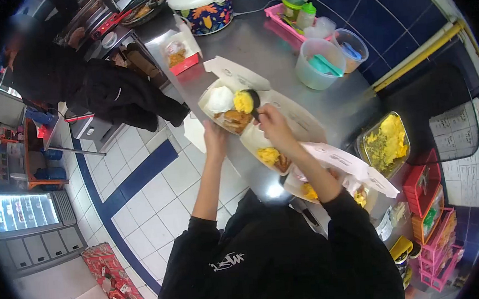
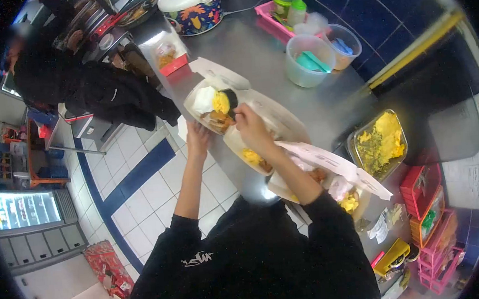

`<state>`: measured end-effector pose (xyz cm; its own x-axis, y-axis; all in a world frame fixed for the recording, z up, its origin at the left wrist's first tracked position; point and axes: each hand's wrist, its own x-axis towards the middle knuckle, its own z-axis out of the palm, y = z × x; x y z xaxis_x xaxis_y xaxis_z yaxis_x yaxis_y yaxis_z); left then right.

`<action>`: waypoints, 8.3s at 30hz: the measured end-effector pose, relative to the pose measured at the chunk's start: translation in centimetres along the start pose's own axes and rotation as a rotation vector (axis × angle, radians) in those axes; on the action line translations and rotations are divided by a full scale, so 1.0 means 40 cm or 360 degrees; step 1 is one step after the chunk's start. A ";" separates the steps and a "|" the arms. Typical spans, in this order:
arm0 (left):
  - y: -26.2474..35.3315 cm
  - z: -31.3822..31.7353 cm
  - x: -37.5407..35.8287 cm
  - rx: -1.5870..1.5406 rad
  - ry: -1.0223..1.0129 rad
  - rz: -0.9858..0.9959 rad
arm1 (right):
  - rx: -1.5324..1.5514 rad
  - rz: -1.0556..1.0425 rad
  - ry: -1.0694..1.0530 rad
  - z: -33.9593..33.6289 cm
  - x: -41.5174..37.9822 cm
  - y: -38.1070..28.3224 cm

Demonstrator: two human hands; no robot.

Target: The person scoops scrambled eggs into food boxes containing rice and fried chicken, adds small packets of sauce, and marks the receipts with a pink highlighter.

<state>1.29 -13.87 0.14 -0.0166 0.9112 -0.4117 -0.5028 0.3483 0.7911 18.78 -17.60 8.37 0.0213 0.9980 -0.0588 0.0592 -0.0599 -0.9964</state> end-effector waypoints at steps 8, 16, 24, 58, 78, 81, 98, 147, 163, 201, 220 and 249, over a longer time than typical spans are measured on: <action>0.021 -0.016 0.002 -0.0059 -0.0095 -0.0157 | -0.1611 -0.0468 0.0228 0.181 0.052 0.153; 0.045 0.036 -0.044 -0.0189 -0.0051 -0.0071 | -0.0592 -0.0461 0.0415 0.105 0.023 0.098; 0.008 0.095 -0.181 0.0434 -0.0074 0.0965 | -0.0865 -0.0340 0.1568 -0.406 -0.336 -0.164; -0.572 0.422 -0.871 0.1382 -0.0830 0.0957 | -0.0527 0.0277 0.0269 -0.829 -1.159 0.269; -0.276 0.372 -0.339 0.2102 -0.1613 0.1129 | -0.1528 0.0027 0.0166 -0.712 -0.983 0.259; -0.301 0.358 -0.321 0.2229 -0.1650 0.1077 | -0.1486 0.0145 0.0114 -0.716 -0.979 0.267; -0.678 0.363 -0.896 0.1866 -0.1587 0.0940 | -0.1334 -0.0098 0.0554 -0.731 -1.120 0.031; -0.244 0.539 -0.469 0.2463 -0.1527 0.1529 | -0.0904 0.1443 0.1639 -1.116 -2.222 0.384; -0.373 0.454 -0.381 0.2769 -0.0853 0.2154 | -0.0588 0.0778 0.1697 -1.286 -2.328 0.630; -0.124 0.150 -0.100 0.2262 -0.0600 0.1868 | -0.1204 -0.0489 0.0426 -0.180 -0.144 -0.119; -0.112 0.184 0.033 0.2257 -0.1018 0.1981 | -0.1035 -0.0753 0.0987 -0.137 -0.259 -0.035; -0.360 0.333 -0.628 0.1670 -0.0069 0.1769 | -0.1582 0.1427 0.1588 -1.232 -2.120 0.418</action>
<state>20.48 -38.83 5.11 0.0738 0.8071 0.5858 0.5664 -0.5174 0.6415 67.16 -104.10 -0.31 0.9588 0.2647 -0.1028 0.2370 -0.9454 -0.2236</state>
